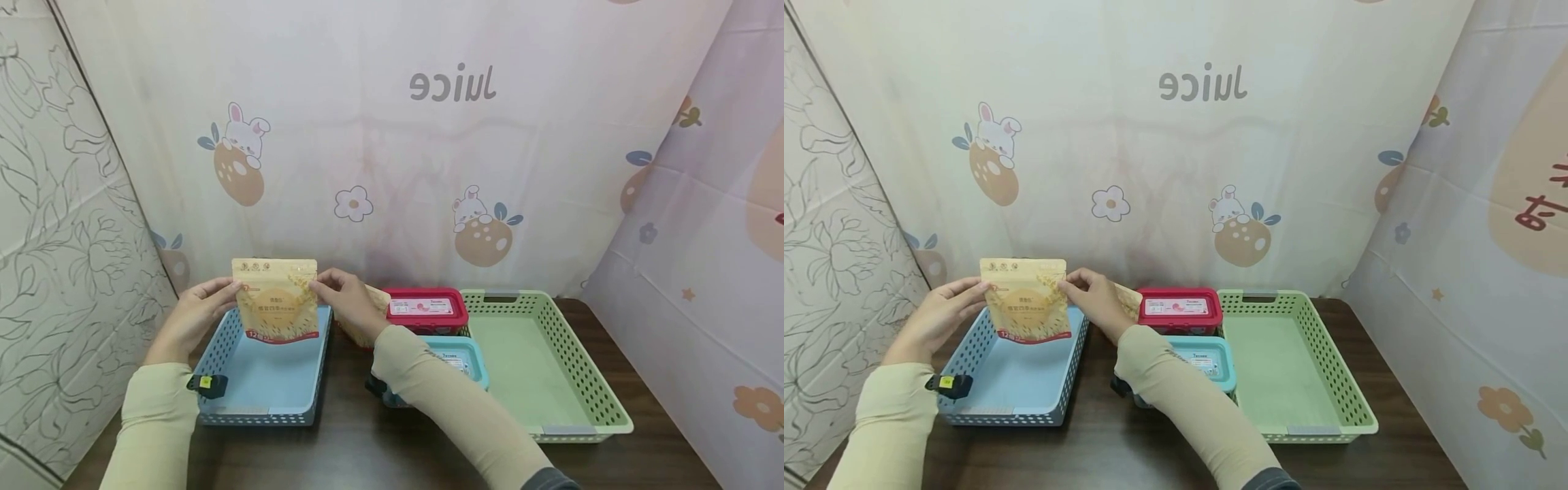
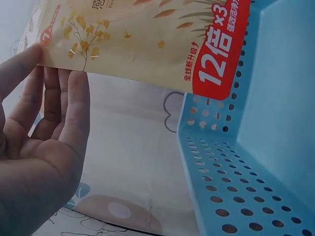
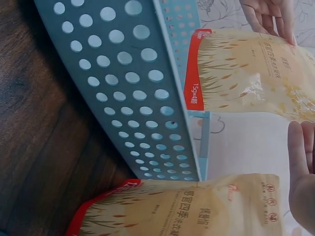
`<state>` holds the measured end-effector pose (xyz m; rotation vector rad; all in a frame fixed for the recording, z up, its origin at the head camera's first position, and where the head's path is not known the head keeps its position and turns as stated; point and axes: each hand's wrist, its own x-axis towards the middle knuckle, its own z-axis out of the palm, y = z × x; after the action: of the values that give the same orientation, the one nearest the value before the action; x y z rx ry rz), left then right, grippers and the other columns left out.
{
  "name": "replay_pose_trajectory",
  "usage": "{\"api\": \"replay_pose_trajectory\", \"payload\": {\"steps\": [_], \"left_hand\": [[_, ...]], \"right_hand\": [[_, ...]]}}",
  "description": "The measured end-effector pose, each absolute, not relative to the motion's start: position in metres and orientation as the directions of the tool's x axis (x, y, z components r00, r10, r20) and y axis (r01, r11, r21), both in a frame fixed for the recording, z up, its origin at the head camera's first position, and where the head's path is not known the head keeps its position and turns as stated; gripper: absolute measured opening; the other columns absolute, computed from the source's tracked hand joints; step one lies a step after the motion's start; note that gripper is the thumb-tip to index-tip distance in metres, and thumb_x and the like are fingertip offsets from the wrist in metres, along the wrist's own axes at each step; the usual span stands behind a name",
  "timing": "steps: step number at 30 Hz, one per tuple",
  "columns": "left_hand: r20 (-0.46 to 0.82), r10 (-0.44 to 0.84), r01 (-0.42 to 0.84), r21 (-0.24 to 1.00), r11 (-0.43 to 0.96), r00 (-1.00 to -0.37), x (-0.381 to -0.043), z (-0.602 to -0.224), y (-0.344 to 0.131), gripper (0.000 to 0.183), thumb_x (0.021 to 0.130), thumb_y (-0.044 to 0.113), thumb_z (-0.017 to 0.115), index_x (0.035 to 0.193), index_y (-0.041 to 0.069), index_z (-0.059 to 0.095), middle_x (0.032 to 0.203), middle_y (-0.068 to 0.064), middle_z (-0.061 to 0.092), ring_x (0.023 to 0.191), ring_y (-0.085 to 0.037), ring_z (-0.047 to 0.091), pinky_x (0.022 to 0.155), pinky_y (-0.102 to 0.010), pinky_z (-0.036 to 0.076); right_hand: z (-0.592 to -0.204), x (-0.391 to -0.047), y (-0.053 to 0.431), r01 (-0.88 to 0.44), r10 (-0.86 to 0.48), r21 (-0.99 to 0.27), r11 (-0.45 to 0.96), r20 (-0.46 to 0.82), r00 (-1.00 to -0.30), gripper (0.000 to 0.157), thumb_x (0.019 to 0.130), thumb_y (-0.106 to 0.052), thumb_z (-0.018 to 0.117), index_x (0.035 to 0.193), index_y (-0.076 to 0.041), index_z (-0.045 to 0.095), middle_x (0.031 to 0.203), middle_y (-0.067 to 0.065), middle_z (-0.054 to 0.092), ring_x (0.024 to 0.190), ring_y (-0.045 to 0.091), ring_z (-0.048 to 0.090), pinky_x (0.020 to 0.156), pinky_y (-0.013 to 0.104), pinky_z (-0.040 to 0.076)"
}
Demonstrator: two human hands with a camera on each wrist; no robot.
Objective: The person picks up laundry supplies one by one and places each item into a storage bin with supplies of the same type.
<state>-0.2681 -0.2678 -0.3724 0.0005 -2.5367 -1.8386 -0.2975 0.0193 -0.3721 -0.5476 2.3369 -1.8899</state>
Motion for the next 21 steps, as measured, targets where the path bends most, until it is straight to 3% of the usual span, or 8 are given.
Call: {"api": "replay_pose_trajectory", "payload": {"steps": [5, 10, 21], "left_hand": [[-0.003, -0.006, -0.005, 0.936, 0.353, -1.000, -0.271, -0.373, -0.267, 0.080, 0.093, 0.061, 0.059, 0.147, 0.003, 0.047, 0.142, -0.020, 0.052, 0.133, -0.040, 0.047, 0.112, -0.064, 0.028], [-0.009, -0.020, -0.016, 0.919, 0.394, -1.000, -0.274, -0.372, -0.265, 0.082, 0.094, 0.061, 0.058, 0.149, 0.002, 0.044, 0.148, -0.024, 0.046, 0.135, -0.044, 0.043, 0.111, -0.067, 0.026], [-0.013, -0.052, -0.034, 0.904, 0.427, -0.999, -0.282, -0.380, -0.266, 0.073, 0.099, 0.051, 0.058, 0.148, -0.001, 0.044, 0.149, -0.027, 0.043, 0.135, -0.046, 0.043, 0.110, -0.062, 0.033]], "right_hand": [[-0.378, -0.301, 0.018, -0.195, -0.296, -0.968, 0.159, 0.142, -0.945, 0.014, 0.096, -0.035, 0.070, 0.103, -0.023, 0.070, 0.100, -0.001, 0.066, 0.101, 0.029, 0.063, 0.089, 0.039, 0.056], [-0.382, -0.305, 0.016, -0.151, -0.274, -0.977, 0.152, 0.105, -0.956, 0.014, 0.095, -0.038, 0.071, 0.102, -0.026, 0.070, 0.100, -0.002, 0.066, 0.106, 0.032, 0.063, 0.096, 0.049, 0.053], [-0.390, -0.307, 0.011, -0.157, -0.208, -0.955, 0.253, 0.104, -0.972, 0.011, 0.096, -0.036, 0.069, 0.100, -0.028, 0.076, 0.100, -0.010, 0.067, 0.098, 0.016, 0.059, 0.089, 0.037, 0.053]]}}
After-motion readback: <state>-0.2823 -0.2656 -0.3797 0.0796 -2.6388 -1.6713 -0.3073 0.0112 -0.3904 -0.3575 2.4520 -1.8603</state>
